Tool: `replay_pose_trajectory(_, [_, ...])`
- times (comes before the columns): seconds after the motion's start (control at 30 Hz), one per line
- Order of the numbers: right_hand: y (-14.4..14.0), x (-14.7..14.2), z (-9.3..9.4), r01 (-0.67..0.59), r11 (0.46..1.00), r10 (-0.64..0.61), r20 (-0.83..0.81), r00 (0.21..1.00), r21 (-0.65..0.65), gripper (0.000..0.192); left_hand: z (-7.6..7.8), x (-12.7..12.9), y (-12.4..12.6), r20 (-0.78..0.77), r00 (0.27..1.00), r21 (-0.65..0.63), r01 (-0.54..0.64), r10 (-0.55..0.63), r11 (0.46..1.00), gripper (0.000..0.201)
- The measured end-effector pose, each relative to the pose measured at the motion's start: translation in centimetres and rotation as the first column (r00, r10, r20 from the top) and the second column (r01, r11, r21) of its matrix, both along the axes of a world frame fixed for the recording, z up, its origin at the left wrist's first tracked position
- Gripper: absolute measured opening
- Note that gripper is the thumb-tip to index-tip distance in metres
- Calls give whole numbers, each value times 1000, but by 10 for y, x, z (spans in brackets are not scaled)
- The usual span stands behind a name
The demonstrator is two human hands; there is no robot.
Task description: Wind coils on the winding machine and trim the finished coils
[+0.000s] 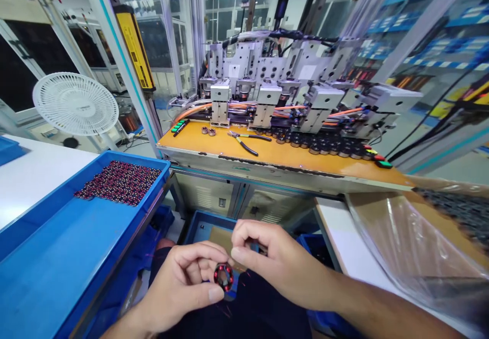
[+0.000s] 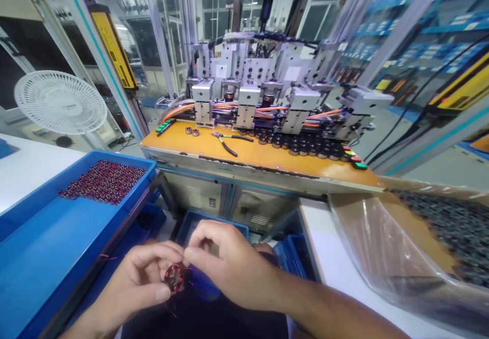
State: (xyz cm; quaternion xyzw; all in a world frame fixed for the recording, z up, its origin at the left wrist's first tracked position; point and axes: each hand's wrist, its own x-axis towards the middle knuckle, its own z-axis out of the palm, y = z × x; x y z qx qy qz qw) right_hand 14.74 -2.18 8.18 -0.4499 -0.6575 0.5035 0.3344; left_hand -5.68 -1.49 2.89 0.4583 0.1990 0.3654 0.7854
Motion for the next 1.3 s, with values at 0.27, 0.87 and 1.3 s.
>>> replay_pose_trajectory(0.27, [-16,1,12,2,975,-7,-21,1000,-223,15,1,1,0,16,1000,124,-21,19,992,28])
replay_pose_trajectory(0.87, [-24,-4,12,-7,999,3,79,997,47,15,-2,3,0,127,990,25,60,-63,998,34])
replay_pose_trajectory(1.3, [-35,-1,12,-39,978,14,120,993,205,14,3,6,-2,113,993,52,33,-38,998,29])
